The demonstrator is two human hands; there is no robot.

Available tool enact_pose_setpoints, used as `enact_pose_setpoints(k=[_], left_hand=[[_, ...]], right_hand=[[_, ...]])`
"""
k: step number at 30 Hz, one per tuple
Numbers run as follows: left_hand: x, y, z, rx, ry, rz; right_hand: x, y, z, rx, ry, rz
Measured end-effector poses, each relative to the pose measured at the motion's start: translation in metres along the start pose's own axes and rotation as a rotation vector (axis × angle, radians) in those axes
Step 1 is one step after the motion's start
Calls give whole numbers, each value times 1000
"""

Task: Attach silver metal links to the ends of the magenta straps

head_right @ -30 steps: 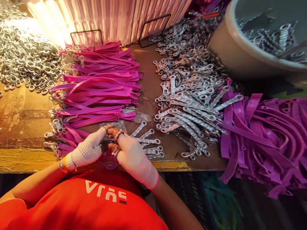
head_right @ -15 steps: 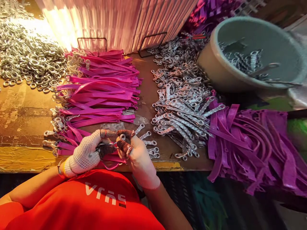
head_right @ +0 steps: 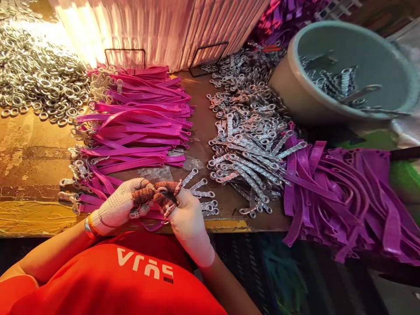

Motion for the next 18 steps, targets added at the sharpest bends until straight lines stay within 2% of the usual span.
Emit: enact_pose_setpoints(k=[2,4,6,7,9,12,15,16,18], left_hand=[[0,0,0,55,-48,-41],[-1,-1,0,128,-108,-47],[-3,-1,0,157,-146,-16],[-4,-1,-1,153,-139,16],[-5,0,-1,105,-59,127],[-4,5,-2,-55,82,382],[-4,8,-3,-218,48,564],[-4,7,-3,-232,27,586],[-6,5,-4,-170,-8,563]], right_hand=[[8,-2,3,223,-65,-167],[14,-6,7,446,-191,-319],[17,-7,9,598,-328,-432],[18,-7,10,647,-356,-480],[20,-4,11,707,-322,-578],[23,-2,9,710,-253,-757],[23,-8,8,723,-256,-913],[23,-11,7,746,-248,-948],[20,-16,5,782,-228,-983]])
Point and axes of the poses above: each hand's wrist, its own z-axis towards the middle knuckle, its own x-axis out of the back of the hand, y = z × x, the point moved 1 cm from there along z, towards the middle knuckle, and after that the axes turned 13 degrees about y, right-handed, at the moved point
